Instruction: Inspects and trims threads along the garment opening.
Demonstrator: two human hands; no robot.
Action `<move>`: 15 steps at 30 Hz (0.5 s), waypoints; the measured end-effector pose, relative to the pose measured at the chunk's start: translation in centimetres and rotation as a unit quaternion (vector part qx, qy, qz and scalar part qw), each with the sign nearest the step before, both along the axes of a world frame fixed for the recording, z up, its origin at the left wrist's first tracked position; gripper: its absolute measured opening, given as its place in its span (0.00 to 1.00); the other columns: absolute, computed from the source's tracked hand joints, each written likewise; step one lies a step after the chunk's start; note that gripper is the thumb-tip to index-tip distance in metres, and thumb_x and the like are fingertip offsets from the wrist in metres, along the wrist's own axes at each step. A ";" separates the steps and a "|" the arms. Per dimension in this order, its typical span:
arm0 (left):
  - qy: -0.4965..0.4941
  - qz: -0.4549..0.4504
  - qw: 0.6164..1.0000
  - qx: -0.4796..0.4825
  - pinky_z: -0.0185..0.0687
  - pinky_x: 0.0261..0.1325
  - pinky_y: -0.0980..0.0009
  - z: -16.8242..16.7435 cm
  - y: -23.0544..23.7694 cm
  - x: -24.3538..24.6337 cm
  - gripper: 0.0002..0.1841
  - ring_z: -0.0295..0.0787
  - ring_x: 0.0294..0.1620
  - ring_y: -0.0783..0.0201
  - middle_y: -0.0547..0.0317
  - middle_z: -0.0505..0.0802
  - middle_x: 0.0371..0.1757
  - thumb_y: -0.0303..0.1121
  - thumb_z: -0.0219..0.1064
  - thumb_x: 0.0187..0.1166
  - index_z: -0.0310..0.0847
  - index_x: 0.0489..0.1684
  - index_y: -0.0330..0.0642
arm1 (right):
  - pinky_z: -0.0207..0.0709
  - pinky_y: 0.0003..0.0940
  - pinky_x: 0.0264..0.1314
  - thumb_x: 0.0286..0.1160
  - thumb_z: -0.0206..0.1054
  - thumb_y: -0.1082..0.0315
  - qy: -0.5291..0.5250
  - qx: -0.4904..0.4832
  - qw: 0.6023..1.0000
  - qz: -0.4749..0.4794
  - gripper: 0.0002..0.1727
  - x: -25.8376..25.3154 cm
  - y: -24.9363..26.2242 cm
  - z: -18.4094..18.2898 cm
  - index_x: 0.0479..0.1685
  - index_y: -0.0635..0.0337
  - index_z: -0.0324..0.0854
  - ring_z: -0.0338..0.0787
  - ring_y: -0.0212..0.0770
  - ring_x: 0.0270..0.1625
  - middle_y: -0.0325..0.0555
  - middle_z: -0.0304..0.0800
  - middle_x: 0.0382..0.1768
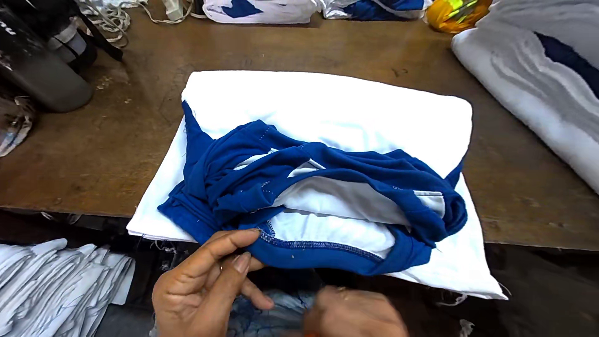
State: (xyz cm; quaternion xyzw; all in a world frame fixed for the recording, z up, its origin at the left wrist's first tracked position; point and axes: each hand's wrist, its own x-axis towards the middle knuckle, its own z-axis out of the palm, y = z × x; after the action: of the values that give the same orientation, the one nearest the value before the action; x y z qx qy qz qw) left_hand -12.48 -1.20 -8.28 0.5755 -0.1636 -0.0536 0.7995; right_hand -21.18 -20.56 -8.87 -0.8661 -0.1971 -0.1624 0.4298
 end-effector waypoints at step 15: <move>-0.492 0.018 0.805 0.330 0.82 0.70 0.63 3.1 -0.2 6.2 0.16 0.85 0.67 0.60 0.57 0.92 0.61 0.28 0.68 0.78 0.87 0.64 0.45 | 0.76 0.19 0.37 0.85 0.59 0.61 -0.069 0.019 0.989 -0.130 0.13 2.6 -4.2 0.1 0.46 0.56 0.88 0.83 0.24 0.35 0.37 0.87 0.31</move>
State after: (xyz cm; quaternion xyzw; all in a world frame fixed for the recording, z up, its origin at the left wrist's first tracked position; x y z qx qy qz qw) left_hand -6.27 -1.43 -5.19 0.7568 -0.4970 0.2005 0.3741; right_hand -18.63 -24.77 -8.78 -0.8627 -0.1090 -0.2801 0.4068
